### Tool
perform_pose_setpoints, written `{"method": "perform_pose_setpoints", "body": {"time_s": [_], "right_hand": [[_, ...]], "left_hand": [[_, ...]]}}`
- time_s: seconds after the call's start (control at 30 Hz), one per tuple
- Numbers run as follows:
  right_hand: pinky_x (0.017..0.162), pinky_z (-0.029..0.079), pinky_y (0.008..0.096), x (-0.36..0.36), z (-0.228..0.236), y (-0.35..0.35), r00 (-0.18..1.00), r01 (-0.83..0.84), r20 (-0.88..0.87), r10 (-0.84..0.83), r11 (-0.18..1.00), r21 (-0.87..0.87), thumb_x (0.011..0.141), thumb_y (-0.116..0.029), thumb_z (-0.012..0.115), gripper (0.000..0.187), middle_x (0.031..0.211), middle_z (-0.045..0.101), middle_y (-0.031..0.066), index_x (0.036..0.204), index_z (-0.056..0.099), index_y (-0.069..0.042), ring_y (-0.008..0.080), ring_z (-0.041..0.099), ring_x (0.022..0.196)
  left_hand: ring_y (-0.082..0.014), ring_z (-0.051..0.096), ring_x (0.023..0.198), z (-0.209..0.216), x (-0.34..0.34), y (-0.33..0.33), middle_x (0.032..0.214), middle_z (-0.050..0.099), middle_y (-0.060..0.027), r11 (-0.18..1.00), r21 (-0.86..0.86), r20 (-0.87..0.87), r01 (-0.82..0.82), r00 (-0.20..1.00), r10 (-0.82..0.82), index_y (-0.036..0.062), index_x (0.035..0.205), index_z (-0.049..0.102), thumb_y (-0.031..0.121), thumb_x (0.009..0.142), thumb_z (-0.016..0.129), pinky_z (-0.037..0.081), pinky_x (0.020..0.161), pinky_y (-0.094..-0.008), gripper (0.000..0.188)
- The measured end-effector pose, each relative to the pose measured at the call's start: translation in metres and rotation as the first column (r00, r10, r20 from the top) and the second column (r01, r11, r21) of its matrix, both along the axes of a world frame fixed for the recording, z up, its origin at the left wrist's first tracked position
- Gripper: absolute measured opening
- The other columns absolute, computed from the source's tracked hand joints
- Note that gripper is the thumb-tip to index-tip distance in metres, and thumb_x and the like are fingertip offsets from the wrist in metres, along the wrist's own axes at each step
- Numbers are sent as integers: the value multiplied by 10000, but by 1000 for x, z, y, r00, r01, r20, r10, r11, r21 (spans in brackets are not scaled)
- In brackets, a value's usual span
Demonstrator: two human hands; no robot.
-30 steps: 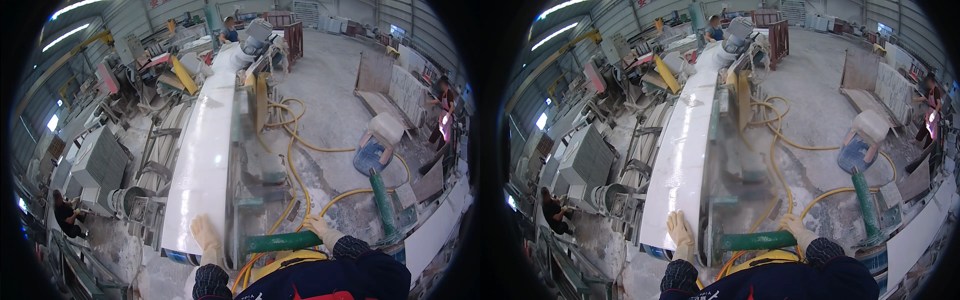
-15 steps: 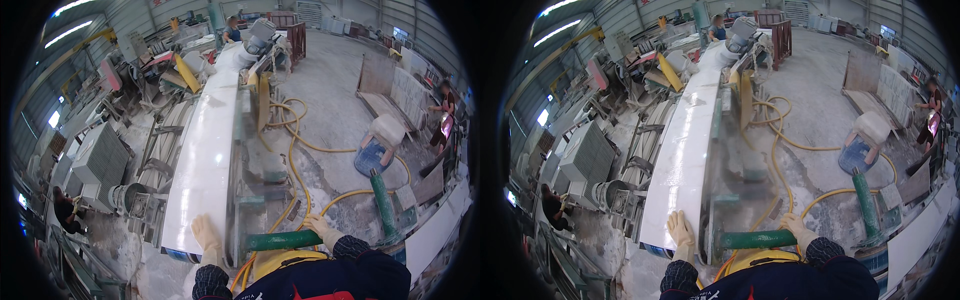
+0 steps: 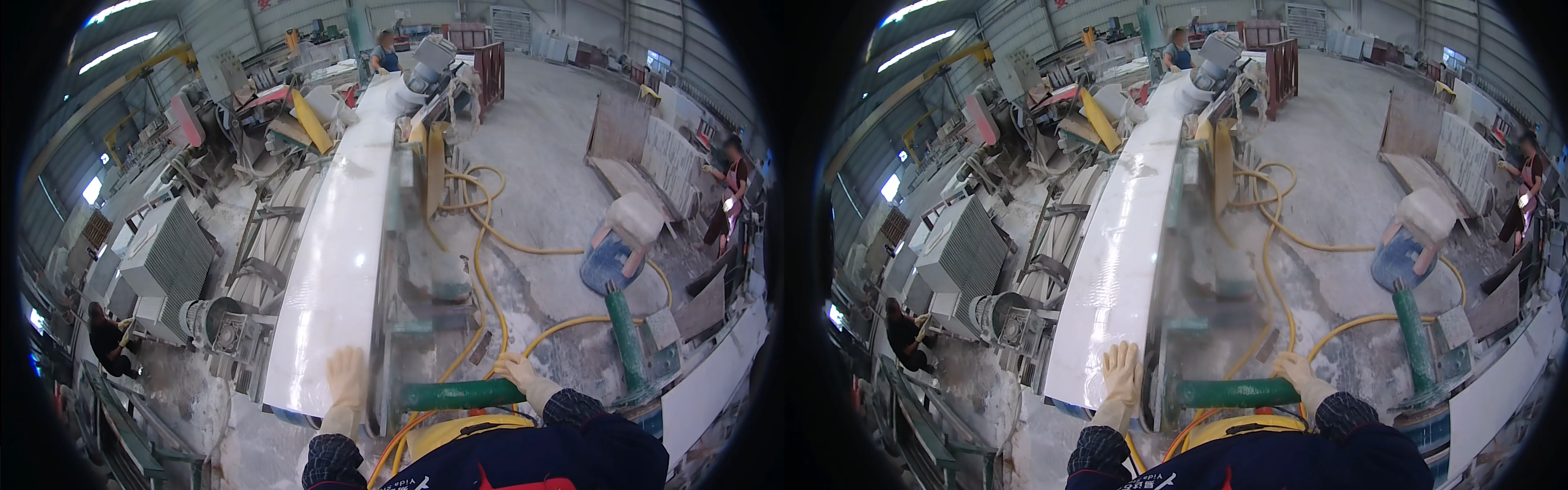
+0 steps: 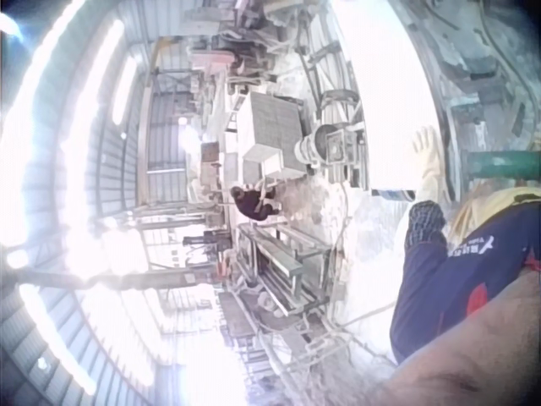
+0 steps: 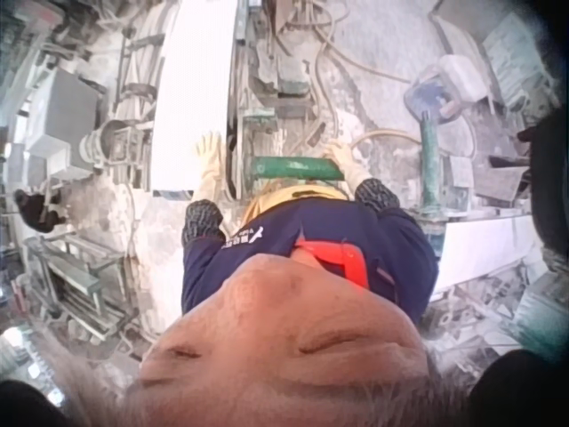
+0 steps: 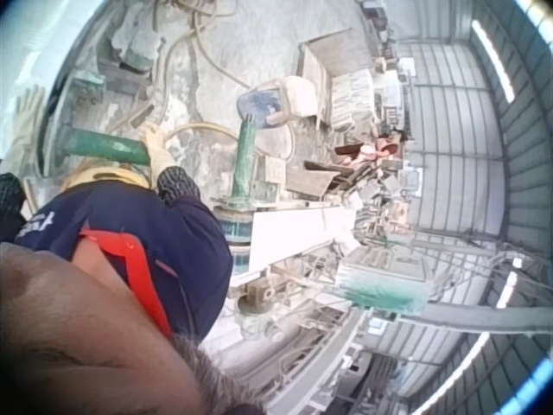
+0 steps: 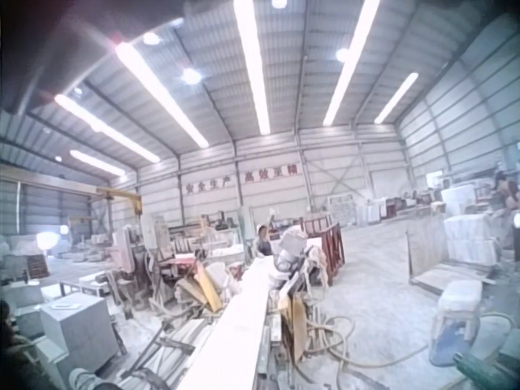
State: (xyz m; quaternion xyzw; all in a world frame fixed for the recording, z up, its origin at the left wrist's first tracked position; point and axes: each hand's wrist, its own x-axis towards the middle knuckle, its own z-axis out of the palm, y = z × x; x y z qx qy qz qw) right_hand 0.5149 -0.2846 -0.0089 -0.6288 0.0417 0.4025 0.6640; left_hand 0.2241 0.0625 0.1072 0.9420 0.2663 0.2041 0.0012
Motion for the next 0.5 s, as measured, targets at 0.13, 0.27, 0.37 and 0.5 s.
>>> {"method": "perform_pose_setpoints", "body": {"time_s": [0.13, 0.27, 0.37, 0.5], "right_hand": [[833, 593, 343, -8, 21, 1, 999, 14, -29, -14, 1000, 16, 1005, -54, 539, 356, 1152, 684, 178, 1356, 516, 7, 270, 706, 990], [856, 593, 362, -29, 55, 0, 998, -7, -64, 12, 997, 81, 1013, -74, 534, 348, 1203, 666, 190, 1354, 514, -8, 298, 700, 1019], [938, 575, 416, -43, 77, -6, 998, -16, -67, 22, 996, 91, 1035, -118, 505, 348, 1275, 646, 198, 1370, 517, -25, 311, 685, 1078], [948, 570, 417, -53, 96, -25, 1000, 6, -12, -6, 999, 37, 1045, -137, 483, 358, 1277, 643, 201, 1384, 500, -22, 319, 682, 1083]], "left_hand": [[-416, 383, 1392, -10, 21, 14, 1491, 450, -183, 997, -75, -49, -28, 998, 25, 99, 1443, 460, 266, 934, 572, 235, 1176, -568, 547], [-447, 354, 1407, -18, 57, 33, 1524, 423, -193, 986, -118, -48, -117, 993, 112, 100, 1477, 441, 304, 971, 528, 222, 1172, -597, 552], [-444, 318, 1429, -19, 78, 46, 1546, 388, -198, 972, -193, -42, -137, 990, 132, 98, 1487, 427, 314, 971, 522, 202, 1179, -599, 568], [-446, 306, 1427, -12, 98, 52, 1539, 376, -211, 958, -214, -27, -191, 982, 189, 85, 1477, 426, 318, 968, 518, 180, 1184, -595, 567]]}}
